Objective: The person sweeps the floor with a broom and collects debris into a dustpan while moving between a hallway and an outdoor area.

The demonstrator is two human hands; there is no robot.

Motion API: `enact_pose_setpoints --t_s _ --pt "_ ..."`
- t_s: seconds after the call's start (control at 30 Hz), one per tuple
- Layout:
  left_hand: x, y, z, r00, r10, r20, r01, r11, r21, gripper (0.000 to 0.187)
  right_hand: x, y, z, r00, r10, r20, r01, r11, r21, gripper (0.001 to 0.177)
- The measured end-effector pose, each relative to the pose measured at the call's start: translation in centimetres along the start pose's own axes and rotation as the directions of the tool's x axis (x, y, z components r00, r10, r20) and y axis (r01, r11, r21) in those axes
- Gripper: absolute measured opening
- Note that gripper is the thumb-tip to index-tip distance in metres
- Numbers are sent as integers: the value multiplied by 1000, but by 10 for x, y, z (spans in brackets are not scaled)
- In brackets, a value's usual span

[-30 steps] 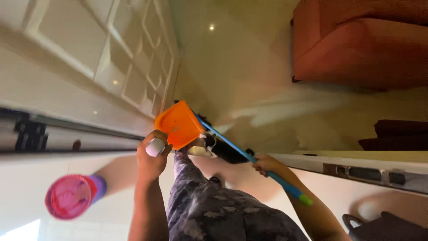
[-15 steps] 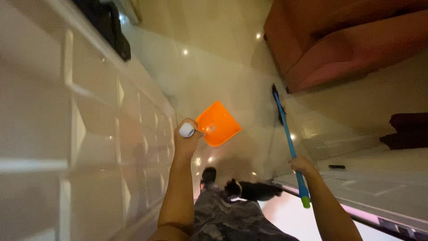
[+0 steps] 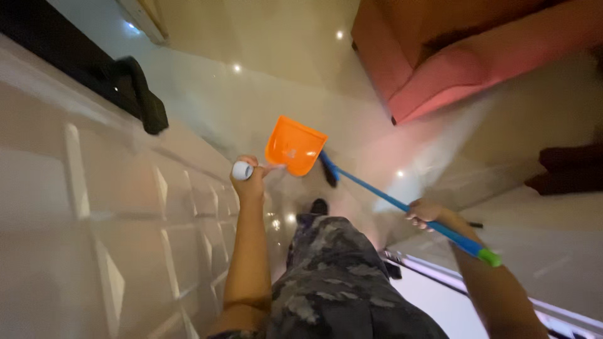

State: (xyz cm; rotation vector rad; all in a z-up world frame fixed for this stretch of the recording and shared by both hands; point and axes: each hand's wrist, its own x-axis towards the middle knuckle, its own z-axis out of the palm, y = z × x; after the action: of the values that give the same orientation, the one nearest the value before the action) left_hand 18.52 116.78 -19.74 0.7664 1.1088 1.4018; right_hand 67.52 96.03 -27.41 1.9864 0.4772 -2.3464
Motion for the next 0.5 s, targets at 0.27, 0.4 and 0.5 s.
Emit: enact_pose_setpoints --t_s 0.27,0.4,0.5 --pt "67 -80 36 997 70 27 -68 995 -68 27 -15 -135 -164 918 -49 -394 -36 978 -205 20" --pt "100 -133 83 993 29 -117 -16 993 114 34 15 -220 -236 798 -280 -533 -57 846 -530 20" --pt "111 -169 108 980 20 -200 39 957 287 31 42 -275 -255 769 -419 -483 -157 609 -778 19"
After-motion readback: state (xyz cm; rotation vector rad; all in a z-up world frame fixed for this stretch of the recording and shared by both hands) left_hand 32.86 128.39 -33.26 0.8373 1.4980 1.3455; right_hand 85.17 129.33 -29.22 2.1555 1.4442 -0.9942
